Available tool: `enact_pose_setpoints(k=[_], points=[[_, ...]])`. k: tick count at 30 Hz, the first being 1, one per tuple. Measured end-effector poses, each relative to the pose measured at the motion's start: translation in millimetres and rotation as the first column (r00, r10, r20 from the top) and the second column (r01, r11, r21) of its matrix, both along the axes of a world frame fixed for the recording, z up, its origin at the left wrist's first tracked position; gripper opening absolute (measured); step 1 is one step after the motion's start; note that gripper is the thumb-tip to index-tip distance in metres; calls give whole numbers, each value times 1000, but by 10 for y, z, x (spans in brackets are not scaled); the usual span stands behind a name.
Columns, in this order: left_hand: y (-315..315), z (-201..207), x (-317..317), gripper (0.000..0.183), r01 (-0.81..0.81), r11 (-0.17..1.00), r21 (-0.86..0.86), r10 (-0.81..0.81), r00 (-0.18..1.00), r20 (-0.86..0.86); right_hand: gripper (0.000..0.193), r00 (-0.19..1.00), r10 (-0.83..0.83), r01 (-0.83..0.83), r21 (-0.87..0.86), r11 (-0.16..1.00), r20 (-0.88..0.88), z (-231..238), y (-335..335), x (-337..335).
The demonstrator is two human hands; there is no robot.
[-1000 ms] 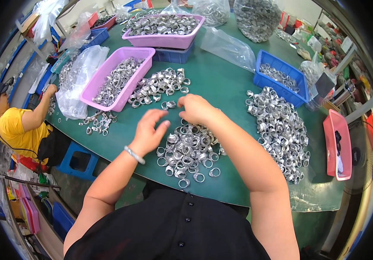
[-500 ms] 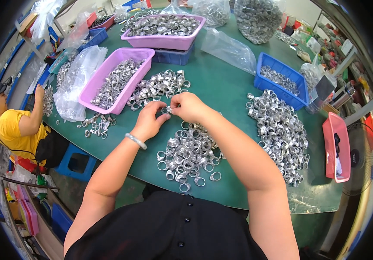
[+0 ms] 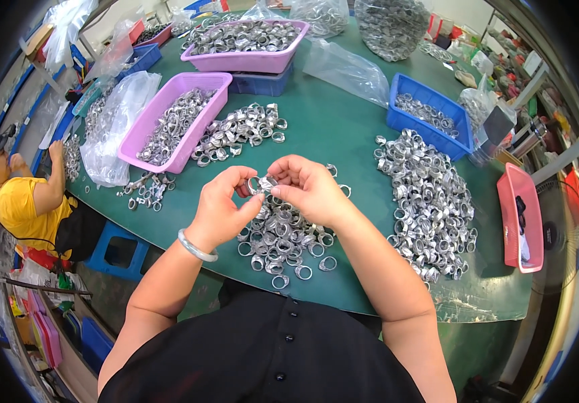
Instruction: The person picks up metal ring-like components from a pile, fits a small white circular insert into the center of each ring using their hands, and then places the assembled pieces into a separate pile on the workbench.
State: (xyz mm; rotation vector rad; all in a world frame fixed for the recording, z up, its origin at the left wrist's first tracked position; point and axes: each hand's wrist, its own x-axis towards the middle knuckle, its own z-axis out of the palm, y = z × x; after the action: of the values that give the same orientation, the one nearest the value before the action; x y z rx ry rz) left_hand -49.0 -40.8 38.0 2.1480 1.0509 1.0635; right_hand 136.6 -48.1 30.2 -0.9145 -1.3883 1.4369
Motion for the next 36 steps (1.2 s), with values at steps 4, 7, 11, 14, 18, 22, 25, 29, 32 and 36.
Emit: enact_pose_setpoints(k=[4, 7, 11, 14, 18, 22, 25, 29, 32, 36], points=[[-28, 38, 28, 28, -4, 999, 42, 7, 998, -63, 31, 1000, -25, 25, 48, 999, -4, -68, -89, -38], [-26, 29, 19, 28, 76, 996, -42, -73, 995, 66, 33, 999, 32, -32, -5, 999, -33, -43, -128, -11], [-78, 10, 53, 28, 58, 998, -1, -58, 997, 43, 32, 996, 47, -54, -92, 994, -76, -68, -152, -7], [-84, 37, 74, 28, 37, 998, 41, -38, 999, 22, 31, 987, 49, -66, -101, 993, -156, -74, -157, 2], [-86, 57, 73, 26, 67, 978, -195, -51, 995, 89, 28, 995, 28, -34, -60, 998, -94, -42, -177, 20], [-86, 95, 70, 28, 88, 982, -164, -88, 996, 12, 25, 999, 8, -8, -4, 1000, 52, 25, -185, 64], [-77, 98, 79, 30, 102, 991, -87, -108, 992, -69, 24, 998, -14, 16, -44, 999, 55, 39, -186, 77], [-60, 89, 78, 32, 127, 983, 132, -104, 980, -170, 25, 1000, -19, 21, -112, 993, 21, 44, -165, 125], [-64, 124, 93, 33, 146, 988, 43, -140, 983, -122, 26, 1000, 5, -6, -100, 995, -3, 25, -154, 155], [-42, 129, 88, 32, 194, 976, -99, -194, 981, 9, 27, 999, 40, -41, -67, 997, -14, 3, -141, 185]])
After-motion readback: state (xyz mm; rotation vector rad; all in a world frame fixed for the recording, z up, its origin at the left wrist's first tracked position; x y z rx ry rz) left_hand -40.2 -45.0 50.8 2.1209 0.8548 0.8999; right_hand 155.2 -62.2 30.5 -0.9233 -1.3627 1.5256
